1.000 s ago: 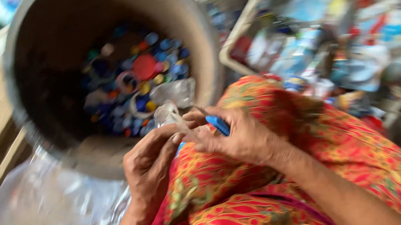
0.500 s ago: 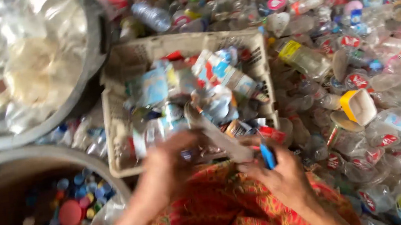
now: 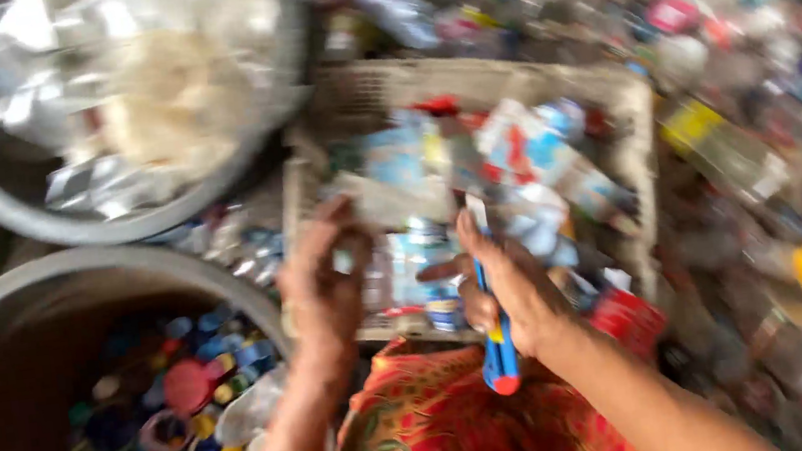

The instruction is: Sorting plastic bottles, cups, and caps into different containers while removing labels and rings using a cutter.

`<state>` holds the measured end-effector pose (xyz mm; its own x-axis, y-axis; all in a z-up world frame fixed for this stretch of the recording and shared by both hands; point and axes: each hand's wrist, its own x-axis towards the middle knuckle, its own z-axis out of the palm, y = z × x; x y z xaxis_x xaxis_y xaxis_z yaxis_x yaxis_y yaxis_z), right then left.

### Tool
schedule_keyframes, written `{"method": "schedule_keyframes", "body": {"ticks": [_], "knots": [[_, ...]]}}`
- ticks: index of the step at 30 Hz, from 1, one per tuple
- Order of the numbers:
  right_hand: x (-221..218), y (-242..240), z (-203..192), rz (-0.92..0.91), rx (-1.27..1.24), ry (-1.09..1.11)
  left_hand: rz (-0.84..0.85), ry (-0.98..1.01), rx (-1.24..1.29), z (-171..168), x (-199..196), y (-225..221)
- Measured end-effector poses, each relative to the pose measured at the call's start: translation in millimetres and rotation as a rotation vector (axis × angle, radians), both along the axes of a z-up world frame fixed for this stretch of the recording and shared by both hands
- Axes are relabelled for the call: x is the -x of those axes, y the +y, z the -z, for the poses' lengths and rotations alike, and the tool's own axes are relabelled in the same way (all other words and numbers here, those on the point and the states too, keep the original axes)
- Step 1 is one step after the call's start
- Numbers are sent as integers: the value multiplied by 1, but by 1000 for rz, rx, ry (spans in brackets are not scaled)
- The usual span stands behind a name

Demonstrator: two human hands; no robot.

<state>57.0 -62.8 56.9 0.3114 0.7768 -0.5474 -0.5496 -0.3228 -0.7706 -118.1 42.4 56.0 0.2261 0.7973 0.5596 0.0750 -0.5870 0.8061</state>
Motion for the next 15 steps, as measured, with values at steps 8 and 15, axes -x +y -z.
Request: {"method": "schedule_keyframes", "body": {"ticks": [8, 15], "knots": [[64, 208, -49, 17, -366, -704, -429, 188, -121, -24, 92, 100], [60, 370, 9, -434, -510, -2182, -619, 617, 68, 32, 100, 190]]}}
